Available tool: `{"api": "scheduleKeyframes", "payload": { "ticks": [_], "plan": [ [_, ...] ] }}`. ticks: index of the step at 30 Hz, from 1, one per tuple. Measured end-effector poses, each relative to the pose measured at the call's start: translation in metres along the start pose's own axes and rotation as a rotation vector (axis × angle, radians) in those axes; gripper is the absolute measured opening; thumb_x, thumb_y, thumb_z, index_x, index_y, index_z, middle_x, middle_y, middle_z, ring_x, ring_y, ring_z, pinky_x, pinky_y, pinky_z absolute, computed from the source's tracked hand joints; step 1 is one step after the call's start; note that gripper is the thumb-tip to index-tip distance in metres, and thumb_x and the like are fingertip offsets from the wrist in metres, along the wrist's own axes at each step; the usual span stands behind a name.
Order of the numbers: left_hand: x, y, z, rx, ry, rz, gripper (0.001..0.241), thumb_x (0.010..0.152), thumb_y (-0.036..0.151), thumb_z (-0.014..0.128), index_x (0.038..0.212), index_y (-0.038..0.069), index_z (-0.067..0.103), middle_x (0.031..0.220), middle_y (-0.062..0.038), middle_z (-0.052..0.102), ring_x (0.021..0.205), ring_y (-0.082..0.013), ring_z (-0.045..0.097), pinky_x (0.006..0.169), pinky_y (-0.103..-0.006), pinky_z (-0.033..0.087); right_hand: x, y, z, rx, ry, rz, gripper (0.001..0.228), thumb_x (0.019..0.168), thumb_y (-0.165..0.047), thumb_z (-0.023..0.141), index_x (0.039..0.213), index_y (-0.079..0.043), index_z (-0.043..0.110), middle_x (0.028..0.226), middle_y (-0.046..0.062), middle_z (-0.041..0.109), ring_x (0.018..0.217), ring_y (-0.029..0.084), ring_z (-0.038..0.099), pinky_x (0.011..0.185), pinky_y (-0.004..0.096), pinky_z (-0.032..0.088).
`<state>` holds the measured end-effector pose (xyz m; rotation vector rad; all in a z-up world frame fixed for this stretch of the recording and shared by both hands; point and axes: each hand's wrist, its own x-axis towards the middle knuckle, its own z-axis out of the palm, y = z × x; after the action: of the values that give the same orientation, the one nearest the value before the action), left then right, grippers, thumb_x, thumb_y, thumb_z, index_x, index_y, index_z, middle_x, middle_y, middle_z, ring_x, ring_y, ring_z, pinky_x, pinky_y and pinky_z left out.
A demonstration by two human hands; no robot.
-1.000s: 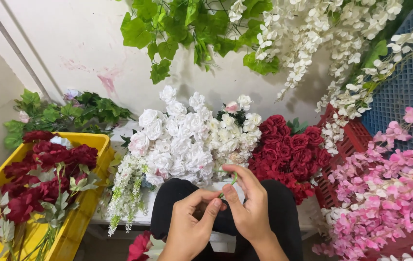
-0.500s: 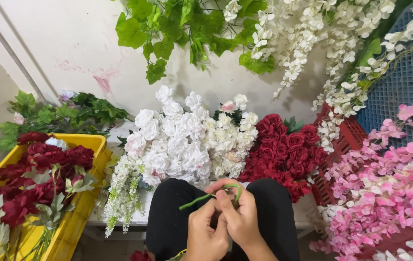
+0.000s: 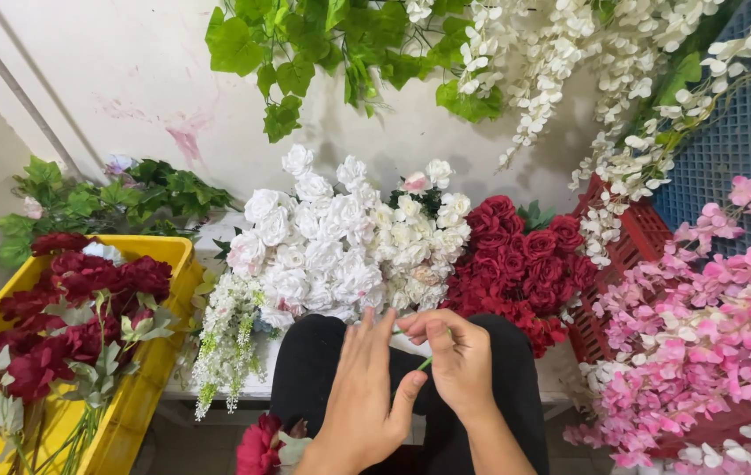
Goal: A person is seen sitting on the floor, assembling an artificial flower garland by attaching red and white flower heads to a green wire stem.
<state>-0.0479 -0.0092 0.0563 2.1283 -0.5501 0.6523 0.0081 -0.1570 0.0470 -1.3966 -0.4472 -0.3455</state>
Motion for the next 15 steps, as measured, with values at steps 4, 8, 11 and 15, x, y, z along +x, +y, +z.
{"api": "scheduleKeyframes", "payload": {
  "ticks": [4, 8, 11, 15],
  "plan": [
    [0.006, 0.019, -0.007, -0.151, 0.025, -0.055, 0.048, 0.1, 0.032, 0.051, 0.135, -0.002, 0.05, 0.109, -0.017, 0.065, 0.093, -0.0309, 0.064, 0.083, -0.0404, 0.051, -0.002, -0.007, 0.007, -0.046, 0.057, -0.046, 0.035, 0.101, -0.019, 0.053, 0.077, 0.002, 0.068, 0.08, 0.013, 0.078, 0.069, 0.016, 0.061, 0.068, 0.027, 0.054],
    [0.006, 0.017, -0.005, -0.248, -0.054, -0.188, 0.038, 0.097, 0.023, 0.056, 0.129, 0.002, 0.056, 0.103, -0.013, 0.07, 0.081, -0.0259, 0.068, 0.074, -0.0369, 0.054, -0.004, -0.013, 0.007, -0.11, 0.088, -0.041, 0.042, 0.102, -0.023, 0.048, 0.072, 0.001, 0.066, 0.072, 0.01, 0.074, 0.062, 0.014, 0.059, 0.064, 0.026, 0.052],
    [0.009, 0.016, -0.009, -0.362, -0.128, -0.282, 0.034, 0.096, 0.02, 0.057, 0.125, 0.004, 0.062, 0.103, -0.01, 0.075, 0.081, -0.0226, 0.071, 0.073, -0.0338, 0.056, -0.003, -0.017, 0.008, -0.165, 0.094, -0.075, 0.045, 0.103, -0.024, 0.047, 0.069, 0.0, 0.066, 0.066, 0.008, 0.073, 0.058, 0.013, 0.058, 0.06, 0.025, 0.052],
    [0.007, 0.014, -0.007, -0.399, -0.104, -0.32, 0.028, 0.093, 0.018, 0.062, 0.115, 0.003, 0.071, 0.085, -0.008, 0.076, 0.064, -0.0188, 0.064, 0.06, -0.0314, 0.052, -0.006, -0.02, 0.01, -0.253, 0.111, -0.142, 0.05, 0.102, -0.024, 0.046, 0.064, 0.001, 0.065, 0.06, 0.007, 0.07, 0.052, 0.012, 0.056, 0.054, 0.024, 0.05]
  ]
}}
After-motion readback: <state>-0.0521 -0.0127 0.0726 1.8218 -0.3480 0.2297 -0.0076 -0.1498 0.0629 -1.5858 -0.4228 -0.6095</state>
